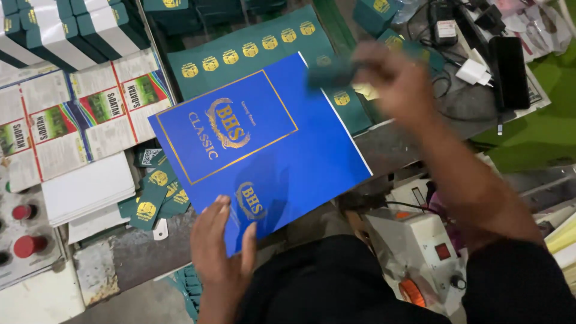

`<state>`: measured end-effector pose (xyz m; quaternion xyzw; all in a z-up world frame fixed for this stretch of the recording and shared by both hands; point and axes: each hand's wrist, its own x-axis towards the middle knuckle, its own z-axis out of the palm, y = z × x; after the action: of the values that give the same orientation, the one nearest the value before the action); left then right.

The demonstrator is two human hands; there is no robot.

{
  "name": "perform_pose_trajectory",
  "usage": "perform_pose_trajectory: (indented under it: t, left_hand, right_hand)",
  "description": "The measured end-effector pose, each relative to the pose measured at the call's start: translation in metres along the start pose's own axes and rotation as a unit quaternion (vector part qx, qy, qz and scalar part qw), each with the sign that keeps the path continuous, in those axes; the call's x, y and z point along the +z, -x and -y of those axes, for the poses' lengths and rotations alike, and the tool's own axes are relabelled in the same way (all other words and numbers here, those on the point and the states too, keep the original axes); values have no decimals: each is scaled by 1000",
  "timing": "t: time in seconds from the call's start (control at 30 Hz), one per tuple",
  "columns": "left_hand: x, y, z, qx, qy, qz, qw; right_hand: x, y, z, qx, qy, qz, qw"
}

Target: The person is applying labels and QR code stickers to small green boxes at a print shop workstation.

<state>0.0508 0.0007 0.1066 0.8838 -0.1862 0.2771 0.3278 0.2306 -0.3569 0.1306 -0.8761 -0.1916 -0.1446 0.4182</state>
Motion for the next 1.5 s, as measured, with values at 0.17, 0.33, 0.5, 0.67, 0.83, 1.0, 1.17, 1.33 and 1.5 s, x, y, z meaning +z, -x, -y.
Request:
perform_pose_trajectory:
  t: [0.17,0.33,0.5,0.67,0.83,1.0,1.17,1.33,1.5]
  left_hand:
    - [0,18,15,-56,44,-54,996]
    - [9,41,37,-160,53,-48,985]
    - [13,57,49,-195,62,-67,976]
    - [16,63,53,-270,72,-50,959]
    - [15,55,48,-273,64,-53,959]
    - [16,63,47,-275,98,-67,954]
    - [15,67,39,-297,83,-110,945]
    - [3,91,44,-354,-31,-66,932]
    - [-2,100,45,-440,-11,51,896]
  right_hand:
    - [-56,-89,-216,196,-307,-141,921]
    - [-62,-132,-371,344,-365,-178,846]
    - [-47,-137,-366,390,-321,-205,838]
    - [-35,-136,-373,384,-234,-200,870]
    - [-23,-140,-359,299,43,-285,910]
    - [-20,-136,-367,220,253,-256,907]
    - [-33,-124,-352,130,322,-247,905]
    - [-44,-79,-245,-5,241,-234,942]
    - [-27,5,-149,-75,162,-122,976]
